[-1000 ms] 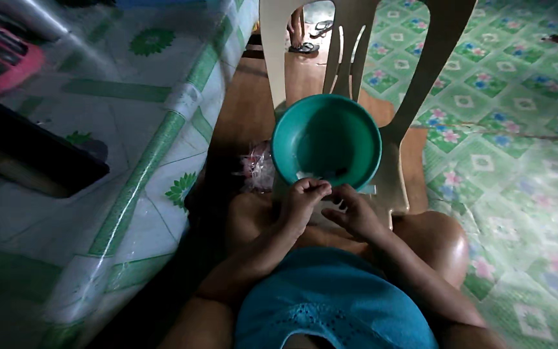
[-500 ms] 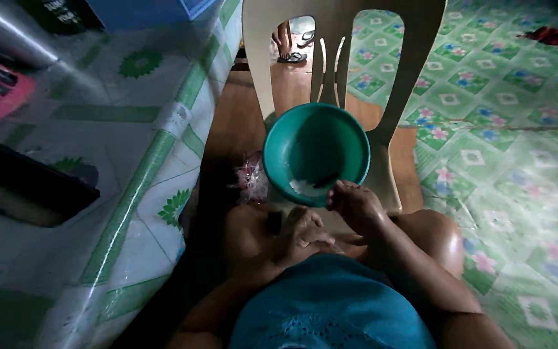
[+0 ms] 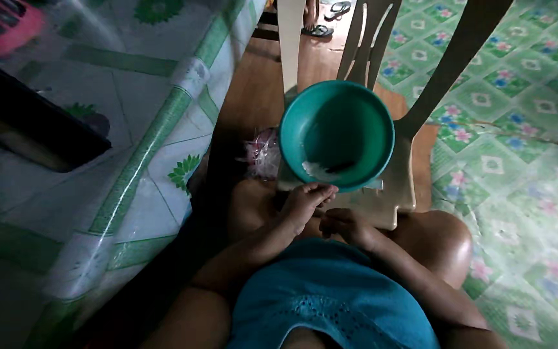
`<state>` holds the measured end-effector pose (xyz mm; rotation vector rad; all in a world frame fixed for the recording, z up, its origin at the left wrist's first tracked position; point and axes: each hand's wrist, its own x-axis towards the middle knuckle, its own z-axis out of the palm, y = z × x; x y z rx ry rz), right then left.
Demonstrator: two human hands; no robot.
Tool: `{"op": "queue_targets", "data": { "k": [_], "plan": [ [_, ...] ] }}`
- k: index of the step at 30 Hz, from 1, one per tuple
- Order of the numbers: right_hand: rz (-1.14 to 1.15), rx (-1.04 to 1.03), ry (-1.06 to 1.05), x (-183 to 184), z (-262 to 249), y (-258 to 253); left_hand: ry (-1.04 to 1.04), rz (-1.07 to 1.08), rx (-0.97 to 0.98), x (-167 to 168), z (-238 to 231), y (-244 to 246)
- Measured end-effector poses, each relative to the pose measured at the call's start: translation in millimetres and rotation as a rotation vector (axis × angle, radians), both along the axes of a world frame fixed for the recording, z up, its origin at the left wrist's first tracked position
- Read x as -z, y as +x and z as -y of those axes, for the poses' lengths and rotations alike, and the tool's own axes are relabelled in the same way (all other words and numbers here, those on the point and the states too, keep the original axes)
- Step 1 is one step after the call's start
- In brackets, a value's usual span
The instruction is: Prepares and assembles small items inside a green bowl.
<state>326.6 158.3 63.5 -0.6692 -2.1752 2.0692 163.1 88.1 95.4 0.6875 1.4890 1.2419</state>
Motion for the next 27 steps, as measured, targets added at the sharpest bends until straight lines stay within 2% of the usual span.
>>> {"op": "queue_targets", "data": {
  "k": [2,5,11,16,23,25,27],
  "plan": [
    [-0.016,0.008,0.046,3.4,-0.8,1.4,0.018,-0.117,0.059,2.6,0.7,-0.4],
    [-0.137,0.107,-0.006,2.1,-1.3,0.5,0.039,-0.231,0.174,4.2,1.8,-0.9],
    [-0.152,0.247,-0.111,1.4,-0.2,-4.0,0.022,-0.144,0.019,2.3,0.6,0.4],
    [-0.105,0.240,-0.126,4.9,2.1,-4.3,0.037,-0.162,-0.050,9.4,1.3,3.6],
    [-0.121,0.226,-0.087,10.2,3.3,-7.9,0.157,-0.440,-0.034,18.7,0.5,6.0],
    [-0.088,0.230,-0.065,9.8,3.6,-9.0,0.167,-0.407,-0.043,22.7,-0.6,7.9],
    [-0.057,0.212,-0.025,11.4,3.9,-9.7,0.123,-0.285,-0.084,23.4,-1.1,10.6]
  ]
}}
